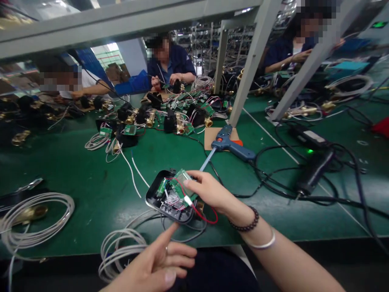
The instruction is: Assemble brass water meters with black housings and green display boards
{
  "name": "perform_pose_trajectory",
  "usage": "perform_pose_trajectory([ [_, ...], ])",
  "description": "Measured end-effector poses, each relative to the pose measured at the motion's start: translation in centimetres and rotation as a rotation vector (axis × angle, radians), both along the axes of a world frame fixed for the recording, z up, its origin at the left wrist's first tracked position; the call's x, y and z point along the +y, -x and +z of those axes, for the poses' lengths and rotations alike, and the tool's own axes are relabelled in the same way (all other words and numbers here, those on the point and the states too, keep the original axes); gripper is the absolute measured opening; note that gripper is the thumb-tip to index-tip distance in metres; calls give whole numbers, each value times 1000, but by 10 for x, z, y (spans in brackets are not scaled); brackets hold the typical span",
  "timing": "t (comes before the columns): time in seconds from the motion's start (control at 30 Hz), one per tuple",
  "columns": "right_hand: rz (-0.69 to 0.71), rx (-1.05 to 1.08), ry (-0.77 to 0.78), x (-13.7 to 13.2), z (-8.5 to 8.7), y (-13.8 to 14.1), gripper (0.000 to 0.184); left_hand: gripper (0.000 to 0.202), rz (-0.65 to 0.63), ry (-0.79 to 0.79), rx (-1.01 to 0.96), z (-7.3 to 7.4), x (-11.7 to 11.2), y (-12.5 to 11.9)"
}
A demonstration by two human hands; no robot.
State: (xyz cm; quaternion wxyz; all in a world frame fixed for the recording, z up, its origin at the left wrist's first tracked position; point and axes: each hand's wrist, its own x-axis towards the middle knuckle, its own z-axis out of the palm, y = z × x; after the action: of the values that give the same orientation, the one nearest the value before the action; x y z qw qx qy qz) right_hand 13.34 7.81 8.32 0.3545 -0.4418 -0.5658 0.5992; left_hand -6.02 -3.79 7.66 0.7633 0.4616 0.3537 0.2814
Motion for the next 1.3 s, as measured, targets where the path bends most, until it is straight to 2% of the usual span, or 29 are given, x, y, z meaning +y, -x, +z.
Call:
perform_pose_trajectory([
  [0.03,8,-45,-60,4,2,-3,43,44,-53,-151,110,6,5,8],
  [0.07,17,-82,-120,8,4,-4,43,29,-27,-358,235,10,11,16],
  [0.1,28,-109,-175,11,5,-5,44,23,73,-589,370,13,19,22],
  [0.17,58,-154,-263,15,6,-6,43,23,358,-1033,599,14,37,30],
  [0.2,78,-180,-299,16,6,-6,41,25,464,-1198,674,12,45,31],
  [0.23,91,-205,-334,16,6,-6,40,26,504,-1322,724,8,53,31],
  [0.33,80,-271,-437,17,7,-6,36,19,383,-1526,743,-7,68,23],
  [0.47,119,-284,-471,19,8,-5,35,15,426,-1570,762,-21,66,13],
  [0.67,180,-148,-435,25,6,-1,28,11,529,-1553,819,-24,52,1],
  [0.83,121,-106,-414,26,0,0,24,7,612,-1554,854,-27,50,-7],
  [1.0,63,-133,-474,25,-2,1,20,7,620,-1538,849,-29,50,-7],
  [1.13,-4,-218,-704,11,14,2,19,10,565,-1543,857,-27,53,-4],
  [1.2,45,-240,-812,1,26,3,21,12,551,-1534,858,-27,55,-4],
  [1.3,94,-242,-884,-12,41,2,22,12,578,-1531,848,-24,58,-4],
])
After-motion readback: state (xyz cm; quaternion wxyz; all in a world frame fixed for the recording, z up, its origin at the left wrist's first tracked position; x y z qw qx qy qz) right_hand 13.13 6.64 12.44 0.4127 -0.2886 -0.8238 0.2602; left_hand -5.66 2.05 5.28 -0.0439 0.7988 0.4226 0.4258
